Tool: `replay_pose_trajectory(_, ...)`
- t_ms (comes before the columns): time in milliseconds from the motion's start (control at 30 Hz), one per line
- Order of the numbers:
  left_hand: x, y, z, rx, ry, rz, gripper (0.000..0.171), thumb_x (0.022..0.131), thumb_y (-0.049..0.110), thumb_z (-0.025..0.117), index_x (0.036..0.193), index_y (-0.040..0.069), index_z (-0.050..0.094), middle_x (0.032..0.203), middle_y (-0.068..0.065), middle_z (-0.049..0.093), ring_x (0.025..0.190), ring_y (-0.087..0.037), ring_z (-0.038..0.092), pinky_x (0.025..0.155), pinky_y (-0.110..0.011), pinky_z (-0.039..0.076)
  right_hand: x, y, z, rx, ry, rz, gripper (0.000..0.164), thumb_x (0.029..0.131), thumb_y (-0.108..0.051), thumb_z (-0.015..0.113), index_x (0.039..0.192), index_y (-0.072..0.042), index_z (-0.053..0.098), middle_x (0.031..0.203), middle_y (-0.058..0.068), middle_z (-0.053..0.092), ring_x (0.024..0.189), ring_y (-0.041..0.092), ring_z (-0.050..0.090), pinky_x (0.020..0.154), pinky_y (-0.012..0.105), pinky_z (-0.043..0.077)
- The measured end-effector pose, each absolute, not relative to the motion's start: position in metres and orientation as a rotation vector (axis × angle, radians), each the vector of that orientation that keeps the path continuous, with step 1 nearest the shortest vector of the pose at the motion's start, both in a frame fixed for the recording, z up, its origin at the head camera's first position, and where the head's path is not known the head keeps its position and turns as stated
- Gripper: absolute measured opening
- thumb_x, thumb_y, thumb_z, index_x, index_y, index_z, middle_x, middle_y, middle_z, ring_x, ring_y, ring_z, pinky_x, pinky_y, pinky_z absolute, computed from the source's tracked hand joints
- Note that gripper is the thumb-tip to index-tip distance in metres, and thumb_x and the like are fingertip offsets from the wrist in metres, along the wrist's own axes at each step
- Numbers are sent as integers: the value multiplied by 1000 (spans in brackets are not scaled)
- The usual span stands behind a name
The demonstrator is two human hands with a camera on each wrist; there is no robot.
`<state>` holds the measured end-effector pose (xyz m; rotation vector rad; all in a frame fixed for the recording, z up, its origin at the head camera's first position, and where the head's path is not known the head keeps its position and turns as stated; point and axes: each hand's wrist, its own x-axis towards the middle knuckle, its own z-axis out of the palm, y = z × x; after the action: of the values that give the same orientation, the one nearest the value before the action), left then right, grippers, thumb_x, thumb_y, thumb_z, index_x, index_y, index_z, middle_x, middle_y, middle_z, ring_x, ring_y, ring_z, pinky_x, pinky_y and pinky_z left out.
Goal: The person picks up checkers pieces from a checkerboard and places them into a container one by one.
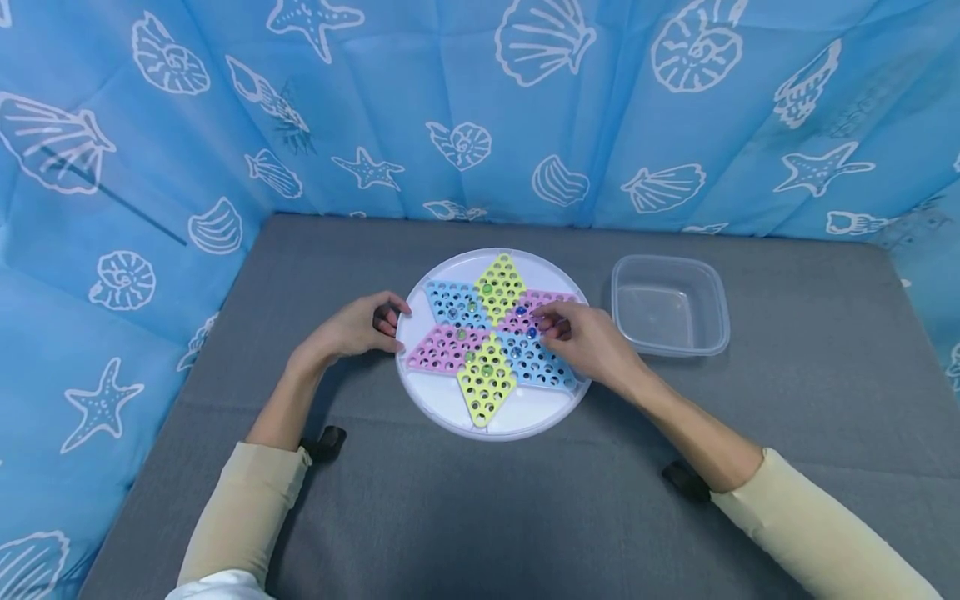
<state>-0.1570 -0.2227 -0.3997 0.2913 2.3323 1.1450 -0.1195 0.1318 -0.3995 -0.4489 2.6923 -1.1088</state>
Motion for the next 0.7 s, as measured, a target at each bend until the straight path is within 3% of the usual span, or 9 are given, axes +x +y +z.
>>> replay_pose_trajectory(300,-159,-218,-400,237,2384,1079,52,79,-3,78,126,3,55,103,-15,52,89,-25,52,75,-32,46,-123,128,-401,-408,2679,-1028,32,87,-14,75,119,-9,71,93,3,64,84,16,57,74,33,46)
replay_pose_trajectory(700,-162,-217,-397,233,2307,1055,51,82,-2,76,126,4,49,100,-15,50,83,-23,51,69,-30,45,-126,125,-405,-403,2739,-1037,27,84,-19,80,110,-13,77,84,0,66,76,15,56,67,32,45)
